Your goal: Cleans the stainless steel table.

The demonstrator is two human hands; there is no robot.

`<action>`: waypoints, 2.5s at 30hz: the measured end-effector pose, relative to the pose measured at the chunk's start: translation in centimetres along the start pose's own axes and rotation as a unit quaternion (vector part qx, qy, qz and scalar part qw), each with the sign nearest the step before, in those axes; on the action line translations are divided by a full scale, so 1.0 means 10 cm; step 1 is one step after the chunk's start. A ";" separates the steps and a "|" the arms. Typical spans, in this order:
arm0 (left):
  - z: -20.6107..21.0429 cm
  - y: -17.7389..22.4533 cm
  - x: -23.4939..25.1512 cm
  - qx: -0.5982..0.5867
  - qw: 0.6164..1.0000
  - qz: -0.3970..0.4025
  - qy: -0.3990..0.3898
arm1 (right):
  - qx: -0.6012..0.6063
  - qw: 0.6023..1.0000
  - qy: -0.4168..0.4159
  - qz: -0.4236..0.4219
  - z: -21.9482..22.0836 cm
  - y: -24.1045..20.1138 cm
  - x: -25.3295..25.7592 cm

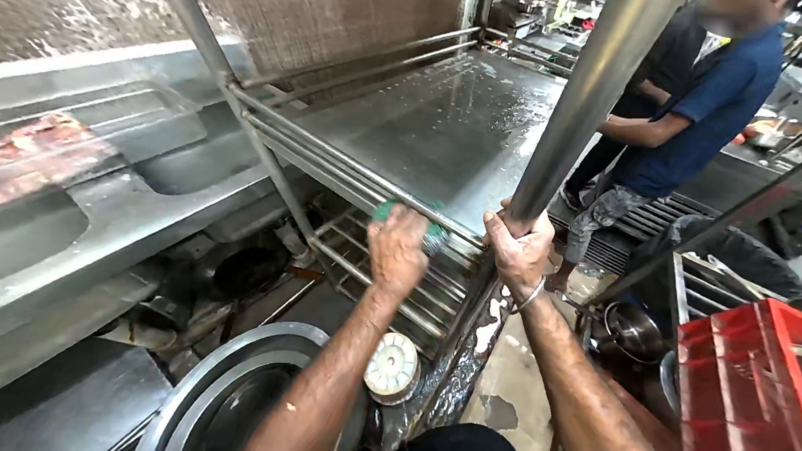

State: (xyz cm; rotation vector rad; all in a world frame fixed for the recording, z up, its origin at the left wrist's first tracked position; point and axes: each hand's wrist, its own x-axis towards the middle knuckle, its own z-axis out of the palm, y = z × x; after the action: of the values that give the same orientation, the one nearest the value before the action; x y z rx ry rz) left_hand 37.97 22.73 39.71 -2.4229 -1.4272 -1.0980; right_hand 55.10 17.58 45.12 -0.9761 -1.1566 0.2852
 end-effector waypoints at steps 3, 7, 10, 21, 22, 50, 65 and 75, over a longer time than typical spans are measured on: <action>0.11 0.57 -0.38 -0.052 0.998 0.025 0.021 | 0.000 1.000 0.012 0.002 0.03 0.00 0.00; 0.22 0.55 -0.43 -0.070 0.996 0.046 0.037 | -0.006 1.000 0.012 0.010 0.02 0.01 0.02; 0.28 0.42 -0.36 -0.076 0.994 0.055 0.059 | 0.008 1.000 0.009 0.013 0.02 0.00 0.02; -0.10 -0.08 0.17 0.044 0.995 -0.065 -0.057 | -0.005 1.000 0.000 0.021 0.00 -0.02 0.02; -0.06 0.03 0.07 0.031 0.999 -0.032 -0.026 | -0.002 1.000 0.008 0.016 0.02 0.00 0.01; -0.05 0.39 -0.11 -0.044 0.992 0.061 -0.100 | -0.007 0.999 0.020 0.034 0.04 -0.04 0.00; -0.10 0.51 -0.17 -0.031 0.995 0.016 -0.093 | -0.047 0.998 0.034 0.032 0.08 0.00 0.02; -0.22 -0.70 0.31 0.045 0.985 -0.138 -0.089 | -0.054 0.996 -0.042 0.049 -0.07 -0.08 0.00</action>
State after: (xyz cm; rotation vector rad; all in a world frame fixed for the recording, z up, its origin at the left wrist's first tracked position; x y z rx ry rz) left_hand 32.08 27.80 41.53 -2.3610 -1.8717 -0.8569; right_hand 55.47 16.82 45.71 -1.1263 -1.2123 0.3486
